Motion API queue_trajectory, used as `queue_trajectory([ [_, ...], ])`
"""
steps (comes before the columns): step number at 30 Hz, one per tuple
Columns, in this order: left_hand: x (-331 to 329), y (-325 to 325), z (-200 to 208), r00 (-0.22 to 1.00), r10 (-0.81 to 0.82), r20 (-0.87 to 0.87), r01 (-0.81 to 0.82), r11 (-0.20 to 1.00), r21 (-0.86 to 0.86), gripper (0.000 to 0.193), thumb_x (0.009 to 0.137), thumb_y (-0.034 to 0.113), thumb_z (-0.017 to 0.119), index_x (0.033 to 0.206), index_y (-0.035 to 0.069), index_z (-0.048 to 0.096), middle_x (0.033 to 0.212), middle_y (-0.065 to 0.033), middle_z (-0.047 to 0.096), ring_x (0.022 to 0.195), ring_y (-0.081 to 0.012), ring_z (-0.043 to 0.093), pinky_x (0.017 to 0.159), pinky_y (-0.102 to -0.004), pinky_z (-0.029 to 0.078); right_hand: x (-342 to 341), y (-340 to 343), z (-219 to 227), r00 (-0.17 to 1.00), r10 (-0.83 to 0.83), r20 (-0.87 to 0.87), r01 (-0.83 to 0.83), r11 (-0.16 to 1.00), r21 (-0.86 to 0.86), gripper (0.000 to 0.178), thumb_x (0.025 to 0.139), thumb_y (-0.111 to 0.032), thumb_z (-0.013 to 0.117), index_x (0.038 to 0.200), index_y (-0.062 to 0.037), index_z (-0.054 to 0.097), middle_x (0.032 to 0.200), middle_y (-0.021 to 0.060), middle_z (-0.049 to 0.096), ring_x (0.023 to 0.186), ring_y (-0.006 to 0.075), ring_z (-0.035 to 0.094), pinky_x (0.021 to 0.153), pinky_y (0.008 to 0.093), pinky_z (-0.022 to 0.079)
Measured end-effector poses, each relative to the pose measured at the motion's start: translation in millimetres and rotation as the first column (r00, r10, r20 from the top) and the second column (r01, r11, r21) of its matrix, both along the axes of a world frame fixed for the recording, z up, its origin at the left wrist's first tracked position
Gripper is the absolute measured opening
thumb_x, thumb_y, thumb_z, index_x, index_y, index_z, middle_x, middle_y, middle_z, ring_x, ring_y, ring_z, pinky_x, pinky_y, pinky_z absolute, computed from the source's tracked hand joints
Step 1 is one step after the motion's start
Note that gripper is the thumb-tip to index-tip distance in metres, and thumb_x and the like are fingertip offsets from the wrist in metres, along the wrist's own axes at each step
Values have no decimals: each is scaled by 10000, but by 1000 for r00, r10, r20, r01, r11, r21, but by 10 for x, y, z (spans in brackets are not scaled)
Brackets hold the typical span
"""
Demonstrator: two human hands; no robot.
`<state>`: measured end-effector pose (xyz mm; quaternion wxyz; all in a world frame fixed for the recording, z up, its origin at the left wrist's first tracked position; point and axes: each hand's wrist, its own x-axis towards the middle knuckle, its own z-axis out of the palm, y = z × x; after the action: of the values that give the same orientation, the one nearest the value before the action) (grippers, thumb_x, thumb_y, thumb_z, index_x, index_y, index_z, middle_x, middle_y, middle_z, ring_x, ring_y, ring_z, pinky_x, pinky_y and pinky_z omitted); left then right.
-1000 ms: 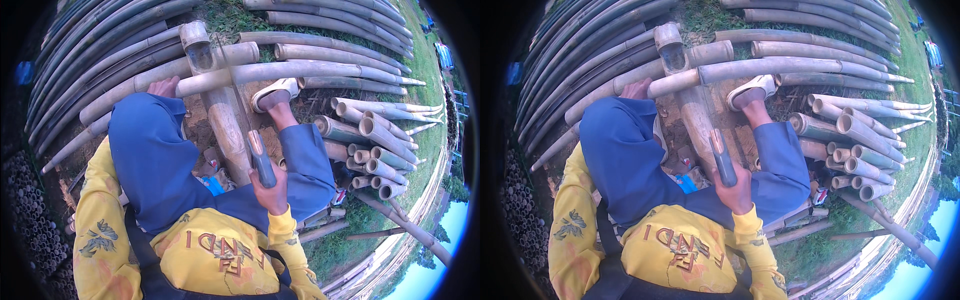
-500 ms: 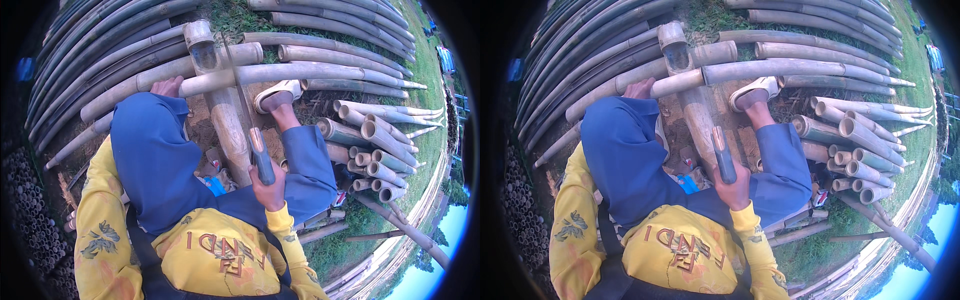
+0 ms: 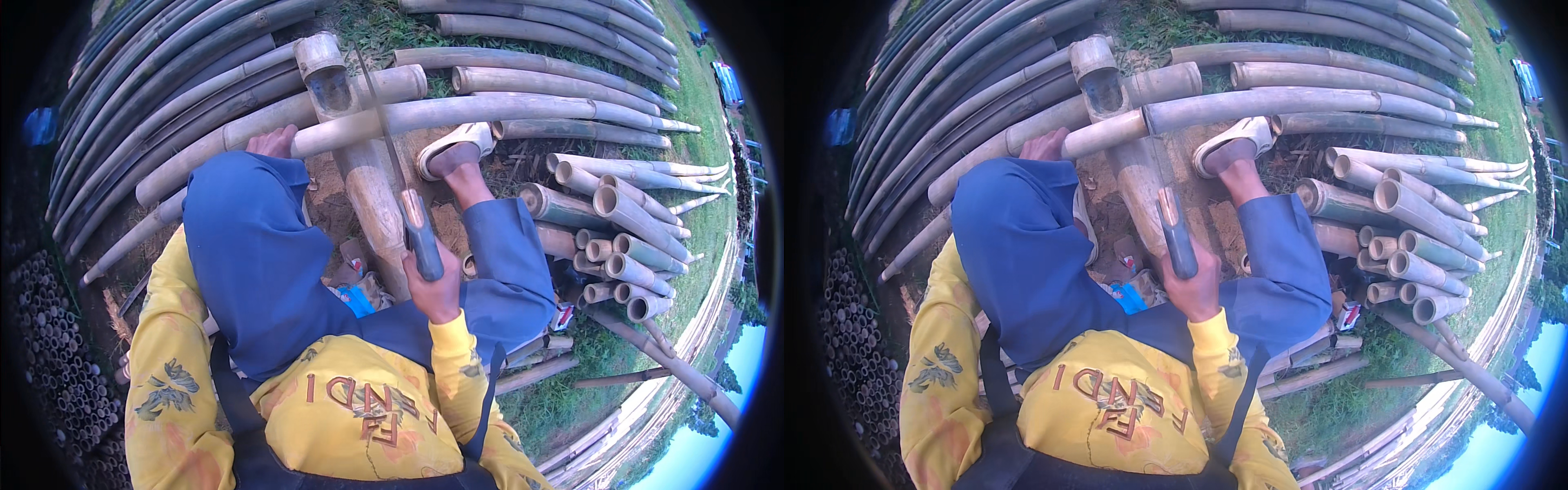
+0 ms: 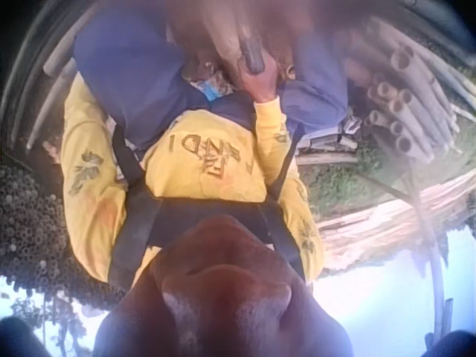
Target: The person sits on the ground and repeatedly cuts bamboo poles using a machete. They position each pole on a wooden support, strike it with the machete, and then move the cut pieces aside.
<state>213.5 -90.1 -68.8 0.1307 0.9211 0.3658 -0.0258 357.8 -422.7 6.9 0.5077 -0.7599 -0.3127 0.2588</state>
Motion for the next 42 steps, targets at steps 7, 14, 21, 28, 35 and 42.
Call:
queue_trajectory([
  [7, -56, 44, -36, 998, -64, -5, 64, 998, 8, 290, 803, 141, 681, 1064, 48, 597, 1008, -214, 717, 982, -444, 700, 844, -546, 540, -134, -411, 296, 1000, -7, -12, 6, 993, -116, 182, 834, 7, 725, 1016, 2, 712, 751, 158, 654, 633, 321, 681, 645, 362, 529],
  [14, 34, -13, 38, 998, -20, -64, 18, 999, -39, 321, 796, 86, 664, 1115, 79, 633, 1058, -198, 723, 1025, -425, 693, 883, -537, 522, 92, 215, -234, 998, 0, 63, 1, 1000, -3, 105, 864, -69, 712, 922, 4, 665, 705, 206, 610, 642, 370, 676, 634, 390, 518],
  [21, -47, 6, -6, 999, -39, -30, 39, 999, -2, 298, 808, 165, 682, 1076, 65, 600, 1034, -212, 721, 987, -429, 708, 860, -542, 538, -279, -672, 382, 999, -17, 29, 21, 991, -132, 164, 833, -12, 729, 996, -4, 710, 764, 167, 688, 669, 303, 723, 662, 360, 542],
  [28, 3, 44, -27, 998, -42, -53, 41, 999, -10, 310, 801, 169, 695, 1079, 68, 604, 1026, -200, 724, 984, -425, 710, 853, -535, 549, 108, 293, -268, 999, 3, 43, -2, 1000, -23, 101, 876, -43, 717, 944, 12, 666, 712, 142, 628, 623, 231, 621, 623, 348, 501],
  [35, -2, 6, -10, 999, -45, -17, 45, 999, -5, 311, 789, 172, 702, 1066, 65, 609, 1001, -203, 724, 975, -426, 710, 851, -529, 547, -317, -674, 381, 999, -5, 32, 11, 981, -196, 192, 805, 8, 718, 995, -14, 710, 775, 161, 685, 700, 352, 723, 671, 380, 554],
  [42, 133, 12, -71, 997, -79, -5, 78, 996, -34, 292, 774, 123, 690, 1054, 66, 625, 990, -199, 727, 958, -431, 704, 834, -546, 534, 170, 279, -301, 997, -33, 76, 35, 999, -22, 105, 869, -63, 715, 946, -1, 678, 714, 165, 628, 629, 284, 646, 631, 357, 512],
])
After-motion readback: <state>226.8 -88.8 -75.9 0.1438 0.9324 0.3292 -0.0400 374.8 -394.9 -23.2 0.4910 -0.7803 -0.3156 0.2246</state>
